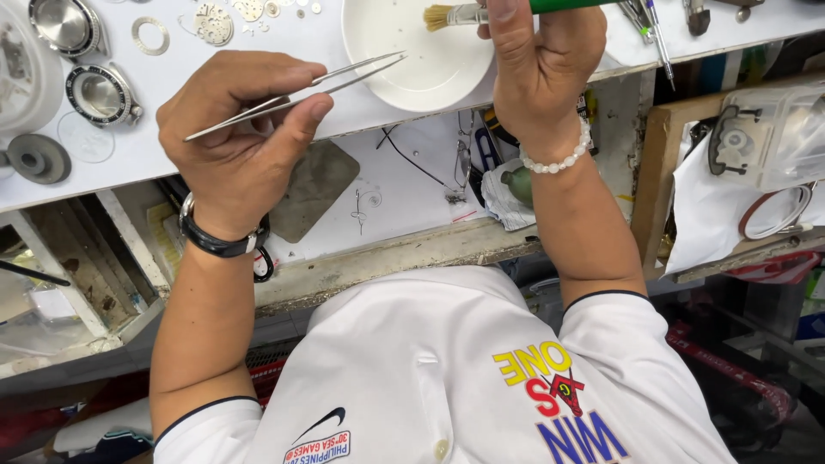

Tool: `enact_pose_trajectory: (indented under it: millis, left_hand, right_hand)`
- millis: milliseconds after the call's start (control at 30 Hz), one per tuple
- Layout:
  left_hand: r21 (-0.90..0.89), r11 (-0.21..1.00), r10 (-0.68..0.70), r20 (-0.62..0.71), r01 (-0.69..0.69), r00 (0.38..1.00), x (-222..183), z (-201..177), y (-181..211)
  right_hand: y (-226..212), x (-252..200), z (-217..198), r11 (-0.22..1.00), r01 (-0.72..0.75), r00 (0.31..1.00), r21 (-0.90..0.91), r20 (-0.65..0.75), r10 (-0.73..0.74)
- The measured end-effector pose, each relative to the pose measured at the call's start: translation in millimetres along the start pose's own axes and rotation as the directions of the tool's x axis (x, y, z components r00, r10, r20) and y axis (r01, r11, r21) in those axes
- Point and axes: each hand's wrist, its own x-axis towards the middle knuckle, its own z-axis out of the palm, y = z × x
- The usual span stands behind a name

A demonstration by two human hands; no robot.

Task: Cleaning small watch components using tweezers and a brush in a cleaning dish at a repair bench.

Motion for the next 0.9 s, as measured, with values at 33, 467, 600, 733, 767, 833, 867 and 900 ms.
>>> enact_pose_trajectory:
  millis: [33,467,600,733,767,833,867,900]
  left_hand:
    - [0.005,1.0,-0.017,-0.001,0.017,1.0,-0.8,-0.7,0.7]
    - [0.084,0.996,-0.018,0.026,0.016,0.999,2.9,-0.2,7.0]
    - [0.098,0.995,0.005,0.035,-0.009,0.999,5.2,-0.2,7.2]
    - [0.111,0.994,-0.007,0.039,0.002,0.999,7.0,1.2,9.1]
    - [0.112,0.994,-0.004,0.041,0.0,0.999,7.5,1.0,9.2]
    - [0.118,0.993,-0.003,0.041,-0.001,0.999,8.0,1.3,10.0]
    - [0.123,0.992,-0.003,0.042,-0.003,0.999,8.2,1.6,10.5]
    - [0.123,0.992,-0.001,0.042,-0.004,0.999,7.1,1.5,9.6]
  right_hand:
    - [-0.1,0.6,0.2,1.0,0.011,1.0,0.015,0.009,-0.011]
    - [-2.1,1.3,-0.4,1.0,-0.006,1.0,-0.017,0.018,0.007]
    - [-5.1,3.7,0.4,1.0,-0.014,1.0,-0.011,0.016,0.014]
    - [-4.1,2.5,-0.9,1.0,-0.011,1.0,-0.024,0.026,0.012]
    - [-4.8,3.0,-0.5,0.999,-0.016,1.0,-0.03,0.024,0.017]
    - [-4.7,2.7,0.1,0.999,-0.025,1.0,-0.023,0.017,0.025]
    - [-4.8,2.4,0.2,0.999,-0.034,0.999,-0.017,0.011,0.034]
    - [-4.8,2.5,0.4,0.999,-0.032,0.999,-0.018,0.01,0.033]
